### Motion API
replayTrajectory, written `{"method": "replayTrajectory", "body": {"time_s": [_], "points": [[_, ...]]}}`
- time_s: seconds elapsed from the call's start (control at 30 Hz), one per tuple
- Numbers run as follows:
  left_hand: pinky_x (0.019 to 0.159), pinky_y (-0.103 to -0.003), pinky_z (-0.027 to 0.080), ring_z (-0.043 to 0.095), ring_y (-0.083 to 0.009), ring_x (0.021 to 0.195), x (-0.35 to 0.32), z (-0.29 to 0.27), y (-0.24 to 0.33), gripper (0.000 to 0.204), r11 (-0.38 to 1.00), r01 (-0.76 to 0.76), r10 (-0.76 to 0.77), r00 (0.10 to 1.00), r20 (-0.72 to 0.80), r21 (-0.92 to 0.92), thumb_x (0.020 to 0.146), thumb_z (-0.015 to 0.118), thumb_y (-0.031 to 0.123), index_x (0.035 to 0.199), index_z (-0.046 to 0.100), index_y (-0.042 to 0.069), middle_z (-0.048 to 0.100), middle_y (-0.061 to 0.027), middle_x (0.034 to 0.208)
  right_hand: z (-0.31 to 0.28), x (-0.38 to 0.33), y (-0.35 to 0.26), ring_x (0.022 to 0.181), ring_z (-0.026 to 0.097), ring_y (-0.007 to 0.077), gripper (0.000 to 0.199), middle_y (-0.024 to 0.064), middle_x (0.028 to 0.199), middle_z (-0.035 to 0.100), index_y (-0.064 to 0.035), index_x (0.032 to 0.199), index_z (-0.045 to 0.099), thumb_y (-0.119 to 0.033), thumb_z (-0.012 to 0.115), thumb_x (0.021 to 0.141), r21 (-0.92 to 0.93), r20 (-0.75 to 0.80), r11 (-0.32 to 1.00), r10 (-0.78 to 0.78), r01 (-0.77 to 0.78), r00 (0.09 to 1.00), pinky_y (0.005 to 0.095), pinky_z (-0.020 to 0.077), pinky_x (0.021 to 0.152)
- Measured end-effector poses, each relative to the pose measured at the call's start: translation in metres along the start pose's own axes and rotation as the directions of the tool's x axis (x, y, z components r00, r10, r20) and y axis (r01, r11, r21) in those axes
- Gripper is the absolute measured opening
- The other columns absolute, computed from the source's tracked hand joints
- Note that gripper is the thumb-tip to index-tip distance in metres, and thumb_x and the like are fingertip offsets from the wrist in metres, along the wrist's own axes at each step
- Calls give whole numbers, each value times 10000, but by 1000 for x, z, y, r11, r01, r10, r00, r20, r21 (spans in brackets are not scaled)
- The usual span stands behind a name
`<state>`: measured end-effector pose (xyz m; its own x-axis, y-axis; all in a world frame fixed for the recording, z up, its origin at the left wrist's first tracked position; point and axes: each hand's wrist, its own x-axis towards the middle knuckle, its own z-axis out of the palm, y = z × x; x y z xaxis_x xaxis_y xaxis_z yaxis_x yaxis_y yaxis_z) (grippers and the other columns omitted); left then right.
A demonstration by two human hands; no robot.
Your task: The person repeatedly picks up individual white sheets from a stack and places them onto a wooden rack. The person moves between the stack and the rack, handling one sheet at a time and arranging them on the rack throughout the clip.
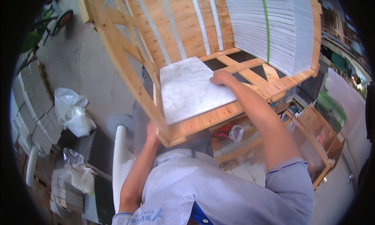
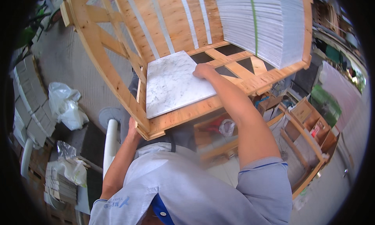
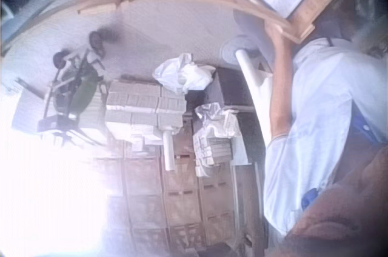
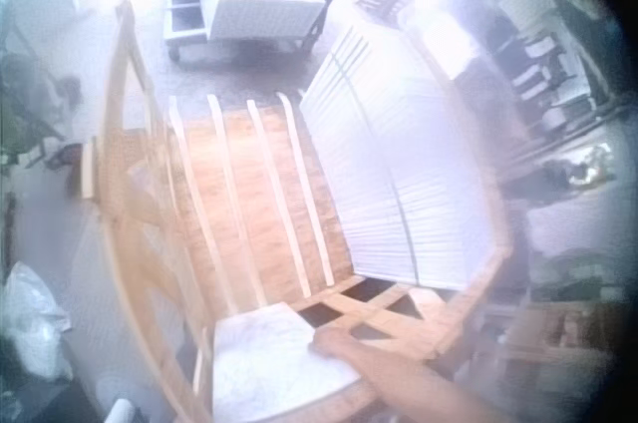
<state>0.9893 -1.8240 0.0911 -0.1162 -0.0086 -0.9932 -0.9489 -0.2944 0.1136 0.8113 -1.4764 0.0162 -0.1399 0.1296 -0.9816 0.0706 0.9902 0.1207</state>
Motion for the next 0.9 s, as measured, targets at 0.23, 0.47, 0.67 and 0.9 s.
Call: {"method": "replayTrajectory", "body": {"time_s": [0.23,0.47,0.67,0.9], "points": [[762,-356,495,629,-224,855,-89,9,43,287,692,-449,660,712,-241,566,951,457,204,1023,639,-6,646,-135,951,32,51,9,1064,630,322,558,170,1145,665,-12,1091,684,-499,503,889,125,-32,992,36,-32,999,447,480,902],[1007,-478,410,519,-388,1179,-124,117,55,496,-114,-641,604,561,566,759,858,648,184,1255,496,-71,544,-235,1261,38,51,15,1089,621,326,600,178,1157,658,-5,1112,672,-536,502,891,114,-113,993,4,9,994,450,483,904],[1050,-460,377,480,-387,1235,-85,120,19,579,-265,-564,449,646,618,782,784,657,129,1291,462,-70,498,-249,1323,43,50,17,1107,608,325,616,193,1160,651,3,1122,668,-542,506,886,92,-96,996,25,-17,995,443,481,913],[1000,-458,432,541,-398,1163,-77,116,6,494,-363,-538,542,542,642,761,790,587,62,1250,488,-88,535,-263,1271,43,40,7,1217,489,366,551,200,1234,591,-14,1113,685,-480,509,877,-51,-265,998,17,-32,964,476,381,993]]}}
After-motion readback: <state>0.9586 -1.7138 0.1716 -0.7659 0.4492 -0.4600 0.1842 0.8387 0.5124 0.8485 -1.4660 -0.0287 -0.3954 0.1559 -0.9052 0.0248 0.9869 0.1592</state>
